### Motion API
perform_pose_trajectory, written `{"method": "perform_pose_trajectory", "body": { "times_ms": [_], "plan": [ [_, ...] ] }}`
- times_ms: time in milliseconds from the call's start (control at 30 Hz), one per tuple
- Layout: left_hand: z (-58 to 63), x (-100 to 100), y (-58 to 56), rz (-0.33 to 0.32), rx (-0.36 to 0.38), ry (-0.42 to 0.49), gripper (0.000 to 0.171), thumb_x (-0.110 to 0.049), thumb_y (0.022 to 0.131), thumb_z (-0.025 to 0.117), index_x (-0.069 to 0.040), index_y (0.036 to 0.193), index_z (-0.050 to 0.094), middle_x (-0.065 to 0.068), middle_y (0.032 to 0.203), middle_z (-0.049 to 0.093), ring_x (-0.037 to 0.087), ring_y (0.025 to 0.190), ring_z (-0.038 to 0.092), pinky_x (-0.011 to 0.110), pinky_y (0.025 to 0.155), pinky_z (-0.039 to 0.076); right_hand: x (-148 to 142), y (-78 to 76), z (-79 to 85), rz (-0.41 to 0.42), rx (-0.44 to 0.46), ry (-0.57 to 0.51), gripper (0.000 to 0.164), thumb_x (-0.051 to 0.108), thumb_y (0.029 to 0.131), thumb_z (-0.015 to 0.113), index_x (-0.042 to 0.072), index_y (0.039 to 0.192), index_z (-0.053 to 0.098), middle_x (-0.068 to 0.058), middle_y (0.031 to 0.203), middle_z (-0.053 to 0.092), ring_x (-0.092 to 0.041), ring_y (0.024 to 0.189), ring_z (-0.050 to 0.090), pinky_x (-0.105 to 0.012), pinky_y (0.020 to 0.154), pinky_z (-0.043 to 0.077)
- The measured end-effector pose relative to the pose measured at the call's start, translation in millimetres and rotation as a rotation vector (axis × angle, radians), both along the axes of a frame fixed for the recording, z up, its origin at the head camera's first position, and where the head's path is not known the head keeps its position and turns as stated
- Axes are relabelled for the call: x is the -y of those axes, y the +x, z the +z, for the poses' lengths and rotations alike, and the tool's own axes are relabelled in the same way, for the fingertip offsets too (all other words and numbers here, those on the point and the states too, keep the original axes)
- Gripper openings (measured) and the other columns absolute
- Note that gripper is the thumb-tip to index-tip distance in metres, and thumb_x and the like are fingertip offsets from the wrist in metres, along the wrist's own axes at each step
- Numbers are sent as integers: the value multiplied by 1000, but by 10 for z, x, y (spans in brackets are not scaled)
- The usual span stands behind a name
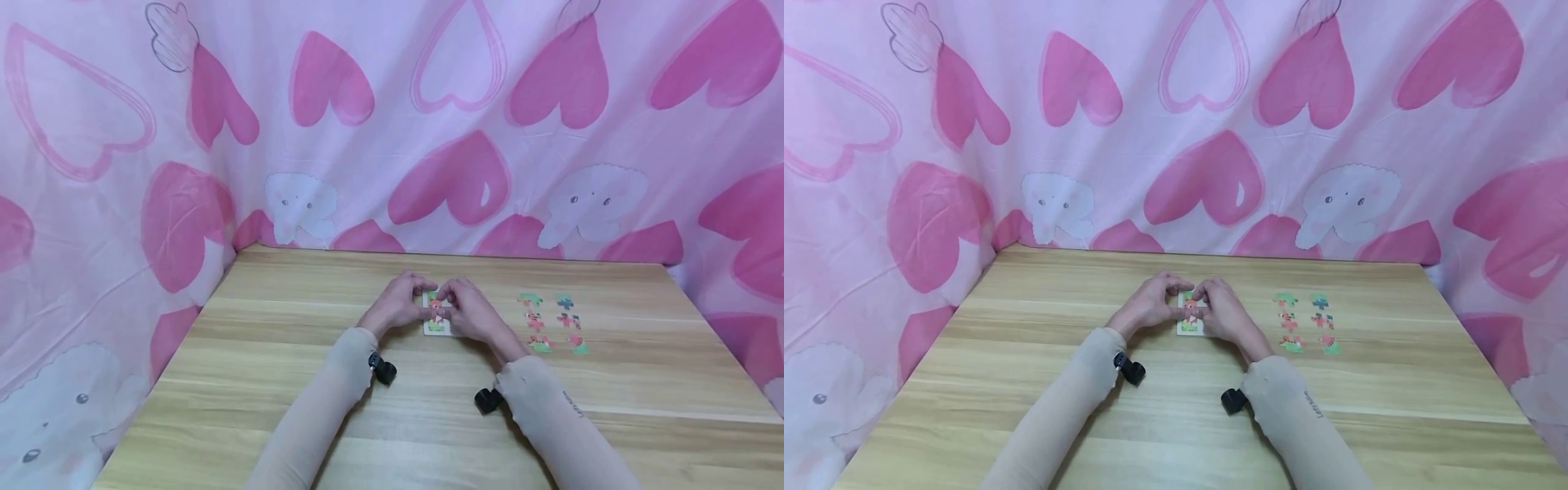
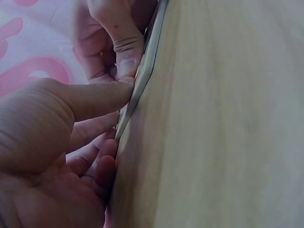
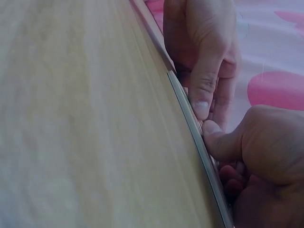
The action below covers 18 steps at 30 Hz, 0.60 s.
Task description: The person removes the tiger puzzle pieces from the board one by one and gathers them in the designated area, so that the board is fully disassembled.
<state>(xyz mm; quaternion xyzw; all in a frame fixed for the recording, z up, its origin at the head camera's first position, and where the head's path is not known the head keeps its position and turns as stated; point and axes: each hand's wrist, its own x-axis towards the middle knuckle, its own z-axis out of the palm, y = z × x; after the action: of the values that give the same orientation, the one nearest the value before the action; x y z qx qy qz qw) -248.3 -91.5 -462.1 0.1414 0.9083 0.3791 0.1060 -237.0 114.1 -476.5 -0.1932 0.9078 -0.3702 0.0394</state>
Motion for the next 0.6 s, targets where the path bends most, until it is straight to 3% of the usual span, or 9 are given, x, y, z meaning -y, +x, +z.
{"method": "perform_pose_trajectory", "body": {
  "times_ms": [200, 600],
  "plan": [
    [1, -1, -6, -4, -5, -14, 60, -24, 90, 95, -21, 147, 73, 1, 136, 62, 21, 122, 60, 42, 109, 54, 41, 11, 15, -4, -10, 56, 27, -3, 96, 76, 0, 121, 67, -13, 113, 59, -28, 105, 55, -47, 98, 52],
    [-21, 12, -11, 1, -4, -9, 60, -26, 91, 95, -23, 146, 74, 2, 133, 61, 21, 122, 60, 43, 109, 53, 38, 39, 9, -10, -9, 34, 27, -2, 98, 76, 0, 122, 66, -13, 116, 59, -29, 107, 55, -48, 100, 53]
  ]
}}
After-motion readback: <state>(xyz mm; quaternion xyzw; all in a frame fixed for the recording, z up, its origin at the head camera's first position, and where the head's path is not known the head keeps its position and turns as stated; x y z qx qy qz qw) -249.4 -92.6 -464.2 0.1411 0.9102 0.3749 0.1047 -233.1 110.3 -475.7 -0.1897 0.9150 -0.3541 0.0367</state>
